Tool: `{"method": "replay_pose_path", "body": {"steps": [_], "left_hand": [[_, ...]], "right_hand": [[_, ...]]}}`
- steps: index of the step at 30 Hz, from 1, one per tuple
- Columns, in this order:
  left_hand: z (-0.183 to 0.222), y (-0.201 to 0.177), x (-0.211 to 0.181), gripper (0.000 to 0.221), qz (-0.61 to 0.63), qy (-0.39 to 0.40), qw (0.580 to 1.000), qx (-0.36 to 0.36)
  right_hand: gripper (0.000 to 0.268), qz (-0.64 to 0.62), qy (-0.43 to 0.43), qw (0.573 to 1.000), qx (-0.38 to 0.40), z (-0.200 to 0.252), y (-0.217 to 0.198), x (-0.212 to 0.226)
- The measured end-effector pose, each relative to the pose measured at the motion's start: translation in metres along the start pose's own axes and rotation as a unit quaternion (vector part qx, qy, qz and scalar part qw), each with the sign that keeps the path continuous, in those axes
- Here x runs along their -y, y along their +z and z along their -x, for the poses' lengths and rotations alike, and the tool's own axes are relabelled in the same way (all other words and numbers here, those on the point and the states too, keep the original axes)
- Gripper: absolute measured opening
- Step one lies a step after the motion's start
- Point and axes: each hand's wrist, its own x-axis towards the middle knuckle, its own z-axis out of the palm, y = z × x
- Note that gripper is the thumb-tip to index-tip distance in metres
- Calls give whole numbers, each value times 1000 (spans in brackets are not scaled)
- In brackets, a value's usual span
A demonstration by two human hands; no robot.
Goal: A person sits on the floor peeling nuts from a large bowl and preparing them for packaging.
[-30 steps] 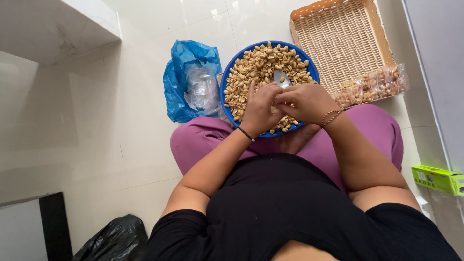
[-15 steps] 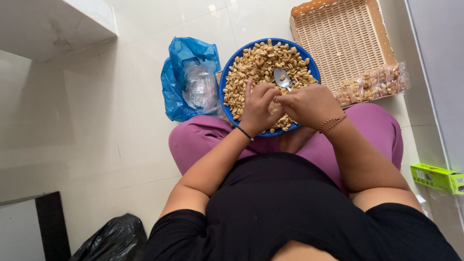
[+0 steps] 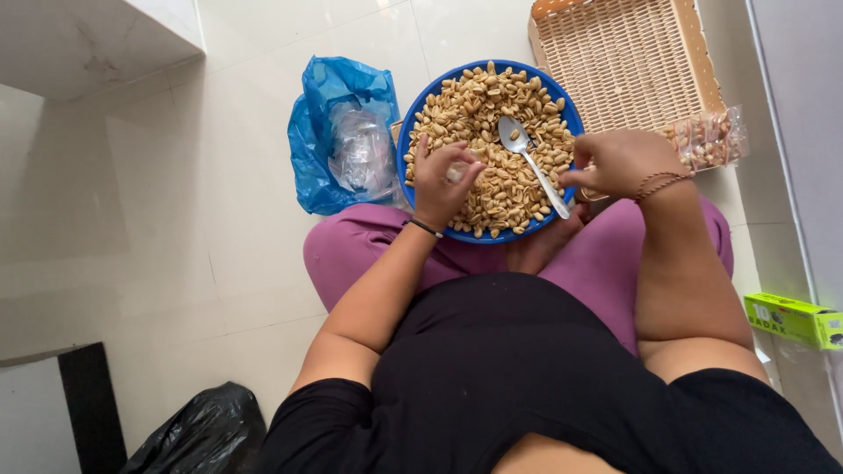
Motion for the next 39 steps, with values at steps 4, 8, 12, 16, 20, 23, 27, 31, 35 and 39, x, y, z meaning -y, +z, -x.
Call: {"method": "replay_pose_path", "body": {"steps": [4,8,12,16,20,23,27,31,35,39], "left_hand": [[-4,-7,7,24,-24,5,999,-36],[2,-6,20,28,29,-44,997,-54],[-6,-5,16,25,161,-156,970,-90],[-32,-18,3,25,244,-143,954,-99],[-52,-45,-2,23,287,-141,942,-105],[-66,-70,-11,25,312,-165,928,-122],[-71,-84,-14,21,293,-141,936,-138],[-62,-64,-26,21,165,-146,973,-73],[-42,-18,-41,20,191,-139,971,22],[-20,22,-54,20,350,-218,901,139]], "right_hand": [[64,13,24,990,137,-32,37,0],[58,37,8,989,142,-43,58,8],[55,56,16,986,158,-51,64,2],[38,17,17,985,172,-34,30,14],[29,-87,-14,992,87,-23,16,5],[22,-223,-71,972,5,-15,14,-14],[16,-430,-114,895,-19,-8,9,-34],[31,-551,-147,820,-38,-22,37,-63],[15,-462,-138,821,-305,-29,46,-61],[32,-427,-166,783,-420,-23,38,-49]]}}
